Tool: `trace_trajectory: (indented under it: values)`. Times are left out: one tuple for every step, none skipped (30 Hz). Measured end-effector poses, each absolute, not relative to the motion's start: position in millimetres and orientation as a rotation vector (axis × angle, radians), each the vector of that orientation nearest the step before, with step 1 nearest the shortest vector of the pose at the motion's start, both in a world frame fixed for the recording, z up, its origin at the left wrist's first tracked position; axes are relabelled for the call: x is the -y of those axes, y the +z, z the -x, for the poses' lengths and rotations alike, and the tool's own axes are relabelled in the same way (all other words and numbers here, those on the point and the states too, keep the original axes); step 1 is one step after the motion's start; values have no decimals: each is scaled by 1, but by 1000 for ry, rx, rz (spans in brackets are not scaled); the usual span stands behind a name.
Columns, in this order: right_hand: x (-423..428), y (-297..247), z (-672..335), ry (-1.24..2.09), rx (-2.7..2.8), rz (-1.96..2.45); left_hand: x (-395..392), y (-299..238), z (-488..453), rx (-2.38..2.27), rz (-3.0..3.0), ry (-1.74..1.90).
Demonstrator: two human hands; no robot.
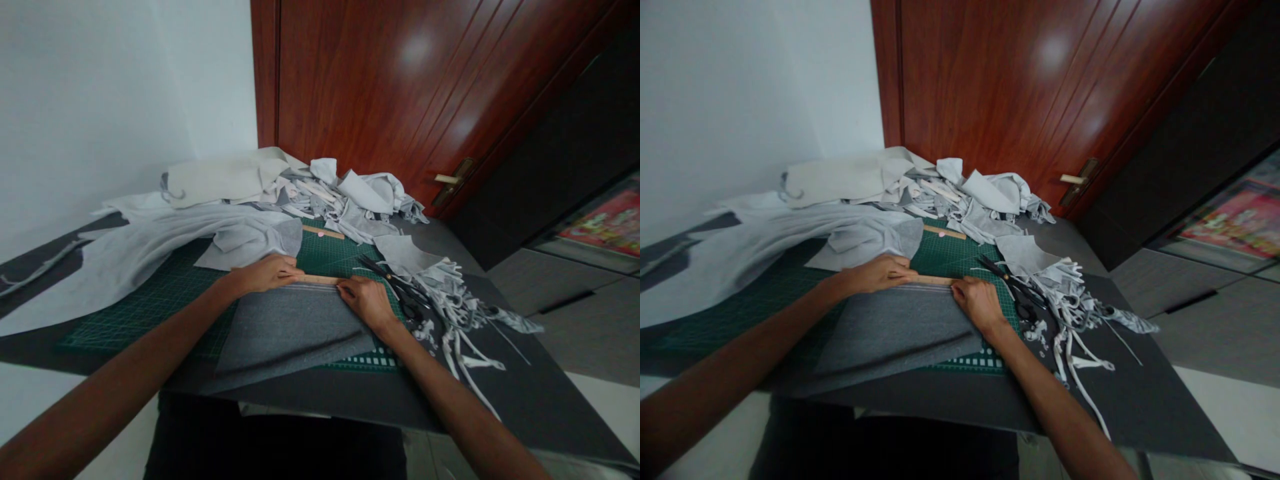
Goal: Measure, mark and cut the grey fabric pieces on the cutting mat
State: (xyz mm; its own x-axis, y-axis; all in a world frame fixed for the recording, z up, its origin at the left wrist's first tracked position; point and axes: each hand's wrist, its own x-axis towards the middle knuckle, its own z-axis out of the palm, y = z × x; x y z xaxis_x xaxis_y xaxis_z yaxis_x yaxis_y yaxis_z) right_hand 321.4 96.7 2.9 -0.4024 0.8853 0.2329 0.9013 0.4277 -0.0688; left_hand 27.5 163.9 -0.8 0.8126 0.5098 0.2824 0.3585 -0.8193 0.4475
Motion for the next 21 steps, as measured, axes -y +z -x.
trace_trajectory:
  values:
    - [-97,2,-325,-101,2443,1559,-164,-1,-27,-655,-2624,565]
    - [-98,1,-328,-104,2436,1560,-164,-1,-27,-655,-2626,571]
    - [-98,0,-331,-107,2430,1563,-165,-1,-27,-654,-2628,575]
    - [-98,0,-334,-107,2427,1566,-165,-2,-27,-652,-2628,575]
    - [-98,0,-336,-105,2423,1570,-165,-2,-27,-650,-2626,576]
    - [-97,1,-339,-102,2419,1573,-165,-2,-27,-650,-2623,579]
    - [-97,1,-341,-99,2414,1577,-165,-2,-27,-651,-2623,580]
    - [-97,1,-344,-97,2409,1581,-166,-2,-26,-653,-2625,577]
    - [-96,1,-346,-97,2404,1585,-166,-2,-26,-658,-2631,575]
    - [-96,1,-349,-101,2398,1590,-166,-2,-26,-662,-2640,568]
    - [-95,1,-352,-110,2392,1594,-167,-3,-25,-662,-2649,564]
    - [-95,0,-355,-119,2385,1597,-167,-3,-25,-659,-2658,560]
    - [-95,0,-357,-127,2380,1599,-167,-2,-25,-658,-2664,559]
    - [-95,0,-360,-131,2377,1602,-167,-2,-25,-658,-2668,555]
    - [-95,-1,-362,-132,2374,1604,-167,-1,-25,-662,-2671,548]
    - [-95,-1,-365,-130,2373,1609,-167,-1,-25,-668,-2672,540]
    - [-96,-1,-367,-126,2372,1614,-166,0,-26,-676,-2671,538]
    - [-96,-1,-369,-123,2372,1619,-166,1,-26,-679,-2668,537]
    - [-96,-1,-371,-122,2370,1624,-165,2,-26,-680,-2662,542]
    - [-96,-2,-373,-122,2367,1629,-165,2,-27,-680,-2653,549]
    - [-96,-2,-374,-122,2364,1633,-164,3,-27,-680,-2642,555]
